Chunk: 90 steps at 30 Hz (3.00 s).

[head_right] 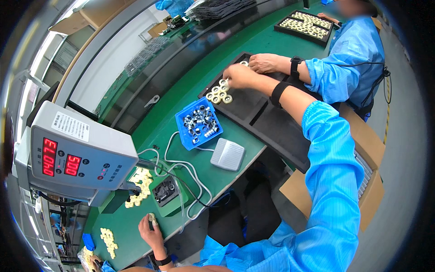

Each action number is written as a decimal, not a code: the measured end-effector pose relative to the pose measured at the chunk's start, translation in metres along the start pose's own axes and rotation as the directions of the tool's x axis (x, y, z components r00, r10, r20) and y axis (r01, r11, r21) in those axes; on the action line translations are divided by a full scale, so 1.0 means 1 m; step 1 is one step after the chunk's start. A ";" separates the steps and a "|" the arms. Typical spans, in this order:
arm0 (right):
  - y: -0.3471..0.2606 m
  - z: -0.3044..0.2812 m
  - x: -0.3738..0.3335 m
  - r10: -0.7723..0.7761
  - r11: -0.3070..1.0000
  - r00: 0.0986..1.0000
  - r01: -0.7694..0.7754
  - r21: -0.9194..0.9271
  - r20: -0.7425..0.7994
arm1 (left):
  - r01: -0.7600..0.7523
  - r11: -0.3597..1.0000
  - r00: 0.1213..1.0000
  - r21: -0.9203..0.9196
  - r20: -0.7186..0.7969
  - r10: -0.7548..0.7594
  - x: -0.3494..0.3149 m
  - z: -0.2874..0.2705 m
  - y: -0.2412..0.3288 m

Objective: Press metal pins into small circular plastic components using a pneumatic press and organize them into trays and boxes.

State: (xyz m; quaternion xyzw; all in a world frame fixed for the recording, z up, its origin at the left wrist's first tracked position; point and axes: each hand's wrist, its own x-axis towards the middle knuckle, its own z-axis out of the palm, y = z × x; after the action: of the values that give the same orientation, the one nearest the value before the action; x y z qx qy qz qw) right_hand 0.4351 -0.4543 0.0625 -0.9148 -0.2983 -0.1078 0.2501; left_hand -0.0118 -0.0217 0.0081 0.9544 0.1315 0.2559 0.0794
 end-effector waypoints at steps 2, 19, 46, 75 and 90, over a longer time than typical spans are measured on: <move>-0.003 0.012 -0.012 -0.068 0.996 0.992 0.073 -0.042 0.109 | -0.017 1.000 1.000 -0.002 -0.001 0.017 0.002 0.001 0.001; 0.035 0.013 -0.022 0.110 0.970 0.970 -0.152 -0.190 -0.217 | 0.034 0.999 0.999 -0.003 0.013 -0.034 0.000 0.001 0.001; 0.005 0.006 -0.014 0.226 0.962 0.974 -0.229 -0.148 -0.035 | 0.005 0.999 1.000 0.033 0.011 -0.005 0.004 0.001 0.001; 0.017 -0.024 -0.045 0.052 0.944 0.949 0.054 -0.324 0.312 | 0.041 0.997 0.999 0.063 0.028 -0.043 0.002 0.005 0.003; 0.123 -0.004 0.026 0.006 0.951 1.000 0.001 -0.310 0.022 | 0.034 0.994 0.999 0.100 0.030 -0.038 0.001 0.007 0.002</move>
State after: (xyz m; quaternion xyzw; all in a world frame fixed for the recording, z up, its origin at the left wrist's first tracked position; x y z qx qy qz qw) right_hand 0.5296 -0.5287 0.0263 -0.9443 -0.2792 -0.1427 0.1002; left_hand -0.0070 -0.0235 0.0033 0.9587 0.1600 0.2321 0.0383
